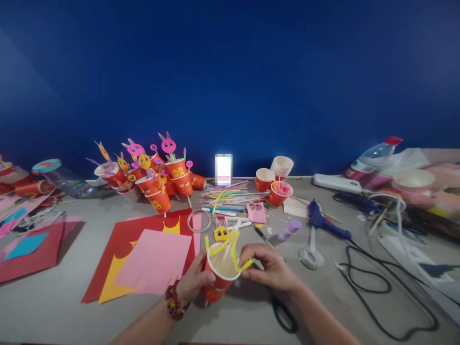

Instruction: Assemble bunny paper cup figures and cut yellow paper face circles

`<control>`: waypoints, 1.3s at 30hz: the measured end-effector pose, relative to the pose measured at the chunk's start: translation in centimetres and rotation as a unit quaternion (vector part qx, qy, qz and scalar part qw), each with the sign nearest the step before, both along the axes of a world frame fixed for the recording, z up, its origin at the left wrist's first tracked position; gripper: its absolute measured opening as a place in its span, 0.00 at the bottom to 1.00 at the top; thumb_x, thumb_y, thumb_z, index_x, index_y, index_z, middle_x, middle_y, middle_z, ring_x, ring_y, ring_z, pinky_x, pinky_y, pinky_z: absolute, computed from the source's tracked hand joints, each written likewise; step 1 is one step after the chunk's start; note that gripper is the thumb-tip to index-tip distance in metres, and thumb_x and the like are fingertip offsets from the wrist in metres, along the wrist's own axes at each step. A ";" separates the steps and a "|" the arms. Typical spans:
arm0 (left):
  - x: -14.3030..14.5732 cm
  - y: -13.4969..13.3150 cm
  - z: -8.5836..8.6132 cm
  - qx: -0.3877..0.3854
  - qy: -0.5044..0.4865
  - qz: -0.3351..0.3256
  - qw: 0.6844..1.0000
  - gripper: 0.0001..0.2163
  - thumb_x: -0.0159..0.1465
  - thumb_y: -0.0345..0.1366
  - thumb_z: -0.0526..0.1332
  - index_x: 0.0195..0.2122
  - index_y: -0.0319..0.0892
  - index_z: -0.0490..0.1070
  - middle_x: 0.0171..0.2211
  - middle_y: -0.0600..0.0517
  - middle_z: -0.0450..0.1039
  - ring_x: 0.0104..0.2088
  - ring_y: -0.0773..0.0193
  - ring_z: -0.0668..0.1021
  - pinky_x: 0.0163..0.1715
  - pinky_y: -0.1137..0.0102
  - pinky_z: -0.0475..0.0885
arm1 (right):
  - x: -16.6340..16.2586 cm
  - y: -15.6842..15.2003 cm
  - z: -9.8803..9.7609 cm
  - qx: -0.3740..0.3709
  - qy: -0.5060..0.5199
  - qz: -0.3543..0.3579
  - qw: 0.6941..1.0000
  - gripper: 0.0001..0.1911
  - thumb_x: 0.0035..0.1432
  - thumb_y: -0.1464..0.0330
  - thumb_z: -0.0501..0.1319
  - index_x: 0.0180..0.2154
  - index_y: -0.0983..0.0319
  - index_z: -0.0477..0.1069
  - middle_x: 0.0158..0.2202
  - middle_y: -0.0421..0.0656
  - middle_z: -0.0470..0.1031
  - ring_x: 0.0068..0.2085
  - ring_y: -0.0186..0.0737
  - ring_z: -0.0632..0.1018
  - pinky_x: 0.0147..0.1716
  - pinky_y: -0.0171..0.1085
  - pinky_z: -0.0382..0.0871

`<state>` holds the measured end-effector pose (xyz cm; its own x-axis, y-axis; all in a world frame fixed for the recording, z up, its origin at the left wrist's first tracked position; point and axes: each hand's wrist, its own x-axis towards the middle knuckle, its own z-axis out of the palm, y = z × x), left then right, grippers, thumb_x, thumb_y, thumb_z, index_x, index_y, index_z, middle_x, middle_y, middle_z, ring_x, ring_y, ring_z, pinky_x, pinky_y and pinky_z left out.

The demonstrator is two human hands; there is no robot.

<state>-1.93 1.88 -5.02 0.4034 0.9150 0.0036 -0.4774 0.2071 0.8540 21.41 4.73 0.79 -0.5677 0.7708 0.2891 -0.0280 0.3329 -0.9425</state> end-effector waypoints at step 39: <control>0.3 0.9 4.0 0.222 0.134 0.166 0.951 0.29 0.59 0.46 0.68 0.61 0.50 0.65 0.60 0.45 0.63 0.61 0.46 0.65 0.59 0.58 0.64 | -2.8 -1.8 -1.6 -0.005 -0.004 -0.111 0.994 0.43 0.54 0.59 0.70 0.65 0.58 0.54 0.65 0.55 0.62 0.61 0.56 0.70 0.57 0.49 0.69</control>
